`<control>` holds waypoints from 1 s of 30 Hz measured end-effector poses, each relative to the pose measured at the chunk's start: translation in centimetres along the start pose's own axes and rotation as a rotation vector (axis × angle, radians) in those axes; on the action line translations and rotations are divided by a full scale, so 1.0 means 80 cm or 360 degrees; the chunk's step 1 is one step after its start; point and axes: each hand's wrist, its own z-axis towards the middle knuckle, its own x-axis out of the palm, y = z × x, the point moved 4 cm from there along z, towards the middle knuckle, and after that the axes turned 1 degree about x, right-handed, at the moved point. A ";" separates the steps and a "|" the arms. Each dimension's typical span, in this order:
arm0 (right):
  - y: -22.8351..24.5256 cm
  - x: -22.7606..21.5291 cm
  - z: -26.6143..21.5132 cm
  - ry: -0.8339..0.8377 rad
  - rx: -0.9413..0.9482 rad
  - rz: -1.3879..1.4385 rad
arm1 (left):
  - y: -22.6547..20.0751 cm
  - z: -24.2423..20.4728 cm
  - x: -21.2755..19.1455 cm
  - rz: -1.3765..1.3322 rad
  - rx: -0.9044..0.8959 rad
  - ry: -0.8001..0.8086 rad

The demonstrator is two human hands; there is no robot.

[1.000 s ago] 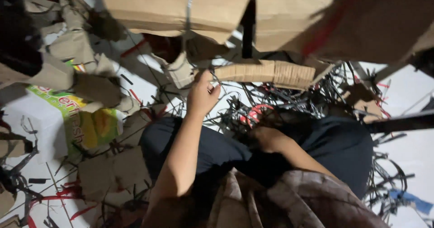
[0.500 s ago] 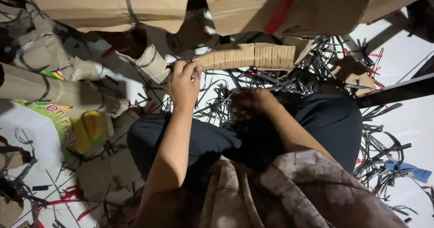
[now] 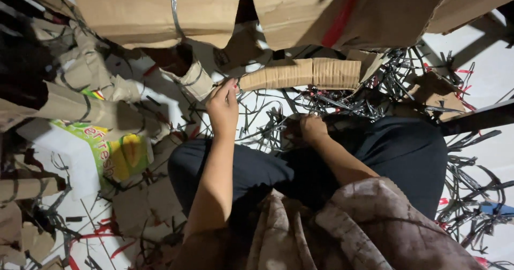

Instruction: Bundling cardboard pieces together using plastic ties and cutting the excess with scissors.

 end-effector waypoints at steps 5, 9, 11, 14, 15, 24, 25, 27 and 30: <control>0.017 -0.088 -0.017 -0.0124 0.0026 -0.0100 | 0.007 -0.001 0.001 0.0040 -0.0029 -0.0039; 0.048 -0.248 -0.114 -0.0440 -0.0181 -0.0090 | 0.007 0.000 0.003 0.0084 -0.0012 -0.0006; 0.022 -0.240 -0.101 -0.0185 -0.0177 0.0332 | 0.005 0.004 0.001 0.0087 -0.0055 0.0059; 0.053 -0.326 -0.155 0.0009 -0.0298 0.0793 | 0.002 0.003 -0.005 0.0139 -0.0167 0.0156; 0.049 -0.317 -0.149 0.0013 -0.0300 0.0795 | 0.003 0.005 -0.005 0.0143 -0.0170 0.0158; 0.126 -0.231 -0.126 0.0525 -0.0938 0.1887 | 0.025 -0.005 -0.009 0.0369 -0.0272 0.0167; 0.132 -0.234 -0.131 0.0559 -0.0801 0.1858 | 0.028 -0.007 -0.010 0.0385 -0.0293 0.0179; 0.137 -0.230 -0.130 0.0595 -0.0662 0.1821 | 0.028 -0.008 -0.012 0.0399 -0.0320 0.0190; 0.150 -0.236 -0.123 0.0600 -0.0925 0.1983 | 0.026 -0.004 -0.017 0.0366 -0.0400 0.0249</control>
